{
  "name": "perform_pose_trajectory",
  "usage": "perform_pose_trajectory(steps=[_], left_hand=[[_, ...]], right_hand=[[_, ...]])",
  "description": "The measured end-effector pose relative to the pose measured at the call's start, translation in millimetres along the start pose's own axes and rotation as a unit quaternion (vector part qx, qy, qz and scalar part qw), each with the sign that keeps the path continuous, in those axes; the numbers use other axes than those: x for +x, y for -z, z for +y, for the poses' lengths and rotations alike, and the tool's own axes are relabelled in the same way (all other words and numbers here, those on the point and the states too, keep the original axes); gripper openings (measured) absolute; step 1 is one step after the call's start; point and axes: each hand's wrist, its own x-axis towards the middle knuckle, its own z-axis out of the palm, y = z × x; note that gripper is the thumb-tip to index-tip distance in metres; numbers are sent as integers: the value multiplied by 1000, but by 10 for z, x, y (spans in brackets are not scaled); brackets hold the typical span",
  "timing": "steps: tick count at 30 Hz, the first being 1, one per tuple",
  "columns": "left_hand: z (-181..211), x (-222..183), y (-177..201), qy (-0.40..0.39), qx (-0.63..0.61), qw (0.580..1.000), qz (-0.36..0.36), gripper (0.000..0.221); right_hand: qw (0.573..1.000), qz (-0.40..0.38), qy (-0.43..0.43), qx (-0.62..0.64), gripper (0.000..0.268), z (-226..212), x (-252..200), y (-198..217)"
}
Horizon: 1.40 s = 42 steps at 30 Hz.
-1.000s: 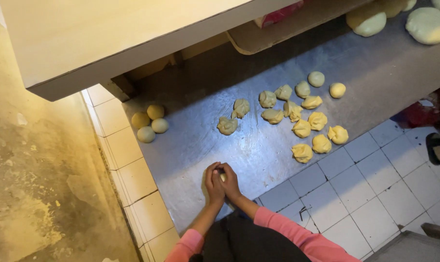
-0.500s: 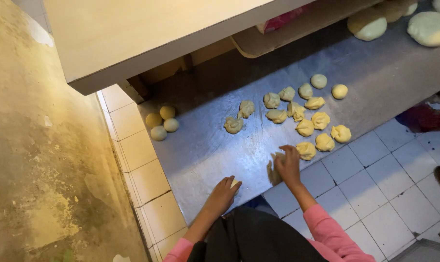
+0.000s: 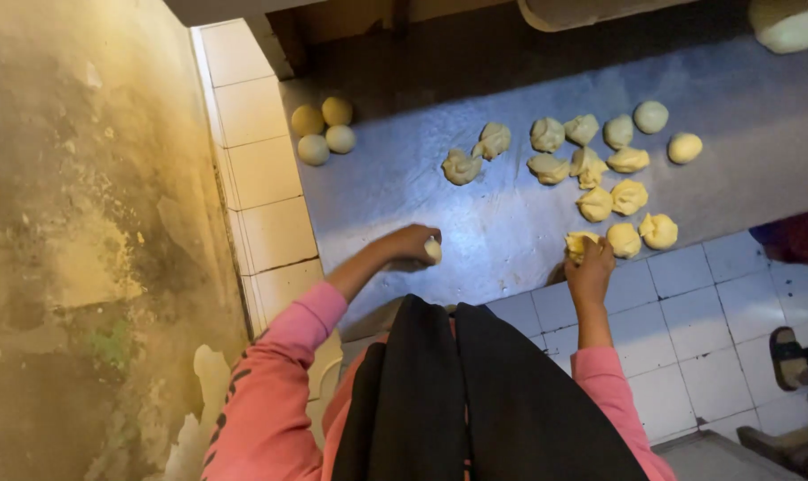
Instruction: Shaping and stretching dough portions on a worktable.
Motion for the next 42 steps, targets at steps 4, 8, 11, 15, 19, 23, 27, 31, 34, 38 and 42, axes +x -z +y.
perform_pose_trajectory(steps=[4, 8, 11, 15, 19, 23, 27, 31, 34, 38, 42], left_hand=[[2, 141, 960, -34, 32, 991, 127, 45], [31, 228, 1792, 28, 112, 951, 286, 46], [-474, 578, 2096, 30, 168, 920, 353, 53], [-956, 836, 2245, 116, 288, 884, 348, 70], [-1310, 876, 2133, 125, 332, 871, 339, 70], [-1212, 727, 2057, 108, 339, 869, 345, 77], [-725, 322, 1995, 74, 294, 872, 384, 90], [-494, -244, 1612, 44, 273, 858, 433, 85], [-169, -795, 1216, -1, 151, 890, 431, 76], [147, -1302, 704, 25, -30, 921, 388, 72], [168, -1448, 274, 14, -93, 907, 411, 68]], right_hand=[[999, -16, -38, 3, 62, 81, 98, -103], [998, -33, -49, -11, 52, 14, 179, -73], [997, -35, -62, -20, 47, -92, 224, 0], [998, -31, -57, -25, 38, -61, 307, -11], [999, -9, -40, -29, 37, -52, 357, -21], [997, -23, -70, -38, 30, -162, 397, 53], [998, -36, -56, 4, 20, -31, 433, 122], [998, 29, -11, 52, 20, -401, 520, 697], [991, 58, -11, 119, 18, -1103, 642, 1419], [956, 163, 85, 230, 36, -1862, 511, 1699], [939, 34, 176, 294, 53, -2142, -70, 840]])
